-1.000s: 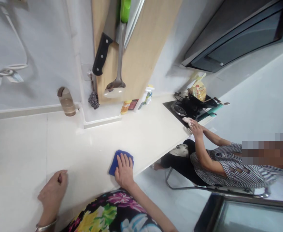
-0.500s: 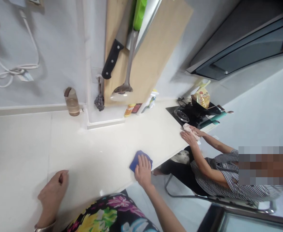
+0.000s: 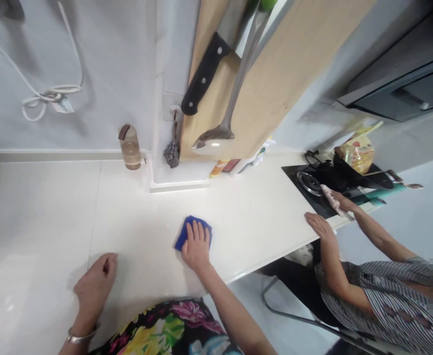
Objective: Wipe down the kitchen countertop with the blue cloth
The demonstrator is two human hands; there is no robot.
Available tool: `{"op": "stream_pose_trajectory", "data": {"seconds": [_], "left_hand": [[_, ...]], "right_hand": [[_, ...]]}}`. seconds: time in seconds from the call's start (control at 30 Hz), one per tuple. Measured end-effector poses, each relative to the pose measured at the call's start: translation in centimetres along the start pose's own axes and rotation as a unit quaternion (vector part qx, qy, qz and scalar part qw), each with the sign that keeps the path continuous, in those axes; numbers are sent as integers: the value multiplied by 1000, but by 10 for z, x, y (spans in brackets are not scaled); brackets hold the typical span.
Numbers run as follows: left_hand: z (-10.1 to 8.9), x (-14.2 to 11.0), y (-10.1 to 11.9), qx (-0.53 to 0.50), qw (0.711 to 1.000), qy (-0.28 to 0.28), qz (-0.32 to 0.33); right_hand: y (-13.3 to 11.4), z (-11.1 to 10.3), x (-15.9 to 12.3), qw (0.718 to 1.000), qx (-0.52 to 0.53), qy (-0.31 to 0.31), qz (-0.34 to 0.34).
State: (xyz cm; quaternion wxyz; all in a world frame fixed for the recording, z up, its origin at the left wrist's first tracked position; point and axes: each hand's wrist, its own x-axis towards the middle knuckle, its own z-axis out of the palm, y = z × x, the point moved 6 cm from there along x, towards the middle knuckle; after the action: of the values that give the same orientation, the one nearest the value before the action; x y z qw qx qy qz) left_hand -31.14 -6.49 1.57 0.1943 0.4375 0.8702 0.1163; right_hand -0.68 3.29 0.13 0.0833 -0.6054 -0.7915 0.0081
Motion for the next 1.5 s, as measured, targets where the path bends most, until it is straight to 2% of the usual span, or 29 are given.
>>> {"op": "stream_pose_trajectory", "data": {"seconds": [0.2, 0.37, 0.57, 0.8, 0.97, 1.17, 1.33, 1.5], "left_hand": [[4, 1, -5, -1, 1000, -3, -19], [7, 2, -9, 3, 999, -7, -34], [11, 2, -13, 13, 999, -23, -47], [6, 0, -9, 23, 998, 4, -54], [6, 0, -7, 13, 999, 5, -44], [6, -1, -7, 5, 1000, 12, -28], [5, -1, -5, -1, 1000, 2, -14], [5, -3, -4, -2, 999, 34, 14]], "right_hand": [[38, 7, 68, 999, -1, 32, 36], [76, 14, 107, 996, -8, 52, 66], [131, 20, 129, 992, -27, 56, 107], [205, 16, 137, 984, -37, 49, 165], [253, 8, 114, 975, -26, 49, 216], [287, -1, 53, 963, -37, 63, 261], [289, -8, -6, 959, -46, 79, 269], [267, -11, -56, 964, -58, 82, 247]]}}
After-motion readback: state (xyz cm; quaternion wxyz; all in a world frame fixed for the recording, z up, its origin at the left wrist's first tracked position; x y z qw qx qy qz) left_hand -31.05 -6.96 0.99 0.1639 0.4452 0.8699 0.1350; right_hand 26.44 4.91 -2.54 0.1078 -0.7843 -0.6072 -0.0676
